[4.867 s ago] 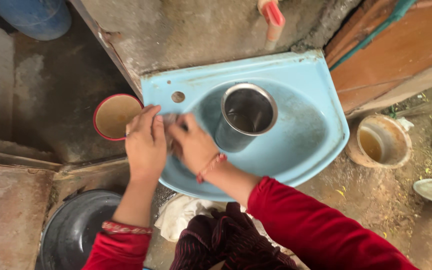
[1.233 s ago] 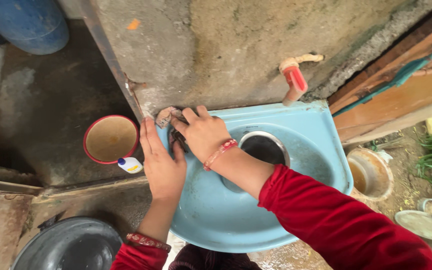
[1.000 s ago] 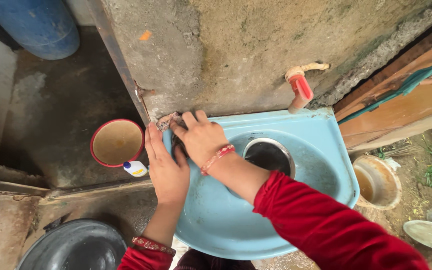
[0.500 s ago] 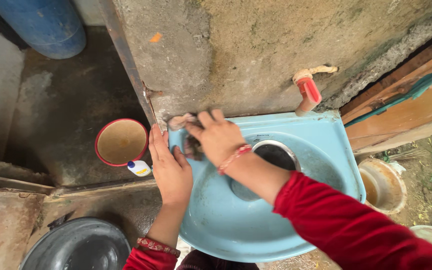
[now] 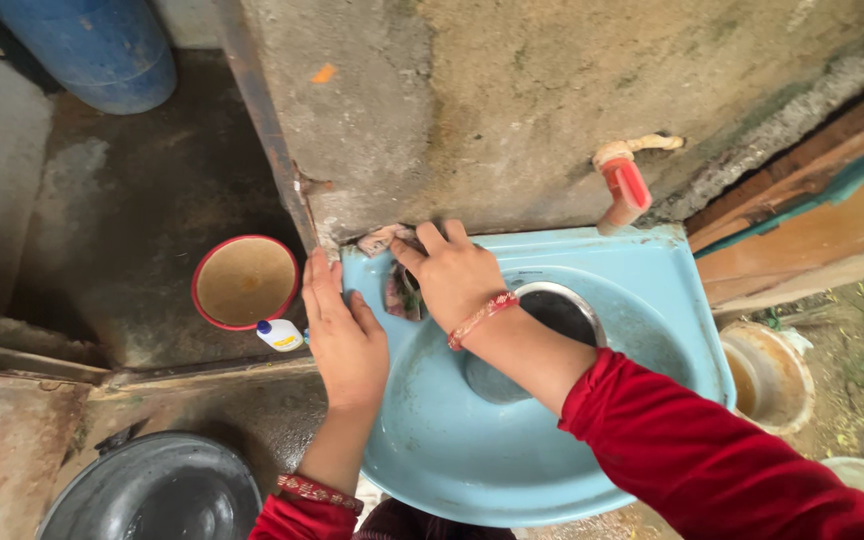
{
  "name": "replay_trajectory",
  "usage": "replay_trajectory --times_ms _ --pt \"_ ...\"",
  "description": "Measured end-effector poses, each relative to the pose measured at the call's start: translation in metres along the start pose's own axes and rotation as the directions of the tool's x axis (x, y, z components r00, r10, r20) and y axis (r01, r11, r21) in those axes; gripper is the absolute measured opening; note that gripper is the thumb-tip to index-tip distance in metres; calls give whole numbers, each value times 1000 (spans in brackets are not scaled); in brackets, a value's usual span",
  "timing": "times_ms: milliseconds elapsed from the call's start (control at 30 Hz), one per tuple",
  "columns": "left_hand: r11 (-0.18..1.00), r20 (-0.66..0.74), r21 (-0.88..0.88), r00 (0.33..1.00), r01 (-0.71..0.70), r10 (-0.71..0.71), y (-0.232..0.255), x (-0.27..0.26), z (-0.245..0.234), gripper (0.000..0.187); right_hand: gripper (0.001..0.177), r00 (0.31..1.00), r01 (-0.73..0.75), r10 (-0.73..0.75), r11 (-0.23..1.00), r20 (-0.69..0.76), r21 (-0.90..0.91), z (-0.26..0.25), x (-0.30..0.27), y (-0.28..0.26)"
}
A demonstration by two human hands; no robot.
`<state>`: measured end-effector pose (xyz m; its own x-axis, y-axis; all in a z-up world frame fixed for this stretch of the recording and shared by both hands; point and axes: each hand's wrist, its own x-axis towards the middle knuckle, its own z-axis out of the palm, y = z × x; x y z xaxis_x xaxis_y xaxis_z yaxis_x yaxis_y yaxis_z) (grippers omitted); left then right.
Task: The person cleans a blue basin and a metal cup with a cloth. They scrub the inner and outer edges of the basin before wiping the inside of the cup.
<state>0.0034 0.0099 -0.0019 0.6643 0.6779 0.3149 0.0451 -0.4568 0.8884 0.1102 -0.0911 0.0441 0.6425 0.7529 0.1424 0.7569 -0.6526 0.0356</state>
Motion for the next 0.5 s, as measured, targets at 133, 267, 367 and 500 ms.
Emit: replay_trajectory --times_ms 133,267,367,500 --pt "1000 12 8 1000 6 -7 8 3 -3 63 35 996 25 -26 1000 -89 -6 13 10 -27" --pt "995 69 93 997 -38 32 17 0 -6 65 30 998 10 -11 1000 -57 -7 9 5 -23" --pt "961 112 207 981 -181 161 18 -2 -2 66 35 998 54 -53 997 -16 53 1 -2 -2" --pt "843 184 284 889 -457 420 15 -8 3 60 37 997 74 -75 994 3 86 -1 -7 32"
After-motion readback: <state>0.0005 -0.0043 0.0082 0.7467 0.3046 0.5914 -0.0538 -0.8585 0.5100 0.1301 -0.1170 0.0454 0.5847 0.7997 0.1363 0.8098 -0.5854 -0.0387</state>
